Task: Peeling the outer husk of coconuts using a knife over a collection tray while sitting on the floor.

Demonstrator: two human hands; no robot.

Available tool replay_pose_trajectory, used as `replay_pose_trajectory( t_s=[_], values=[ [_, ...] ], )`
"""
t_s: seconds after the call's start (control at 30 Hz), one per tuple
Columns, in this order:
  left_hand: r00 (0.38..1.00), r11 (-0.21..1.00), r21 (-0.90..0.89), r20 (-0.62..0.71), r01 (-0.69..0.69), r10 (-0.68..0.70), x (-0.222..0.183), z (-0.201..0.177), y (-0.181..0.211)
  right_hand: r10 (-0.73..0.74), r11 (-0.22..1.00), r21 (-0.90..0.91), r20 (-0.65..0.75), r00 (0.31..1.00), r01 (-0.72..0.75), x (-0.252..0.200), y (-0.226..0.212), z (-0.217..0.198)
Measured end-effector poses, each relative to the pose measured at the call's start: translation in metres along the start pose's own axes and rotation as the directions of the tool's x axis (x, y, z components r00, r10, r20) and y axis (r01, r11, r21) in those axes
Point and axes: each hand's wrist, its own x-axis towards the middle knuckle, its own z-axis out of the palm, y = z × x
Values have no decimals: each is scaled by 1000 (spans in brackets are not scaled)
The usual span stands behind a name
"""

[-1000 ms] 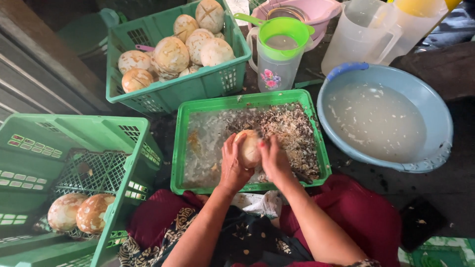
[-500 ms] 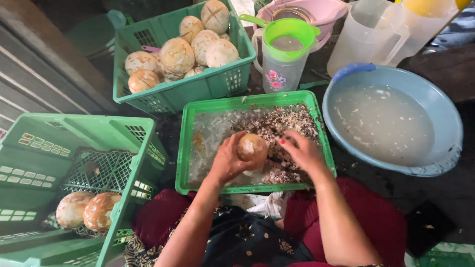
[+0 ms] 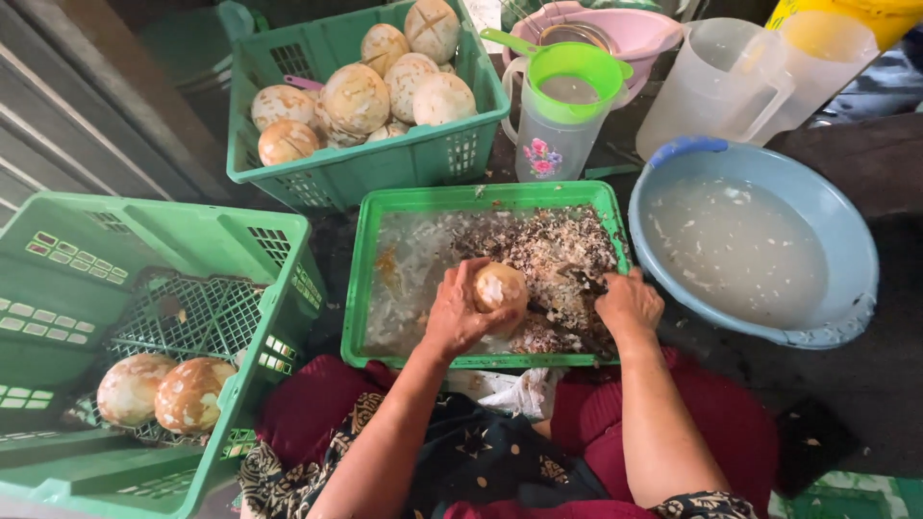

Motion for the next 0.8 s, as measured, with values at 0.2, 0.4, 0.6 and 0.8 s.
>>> replay_pose_trajectory(
  t_s=[0.2, 0.4, 0.6, 0.8],
  values=[
    [999, 999, 20, -18, -32, 32, -4, 6, 3, 31, 999, 17, 62, 998, -32, -27, -5, -18],
    [997, 996, 85, -71, -9, 15, 1, 14, -6, 34, 998, 48, 11, 999, -35, -30, 1, -22],
    [998, 990, -128, -44, -52, 47, -4, 5, -5, -6, 999, 38, 31, 1000, 5, -41, -14, -31],
    [992, 986, -129, -79, -104, 94, 7, 8, -14, -262, 737, 637, -39, 964, 227, -136, -81, -100]
  ],
)
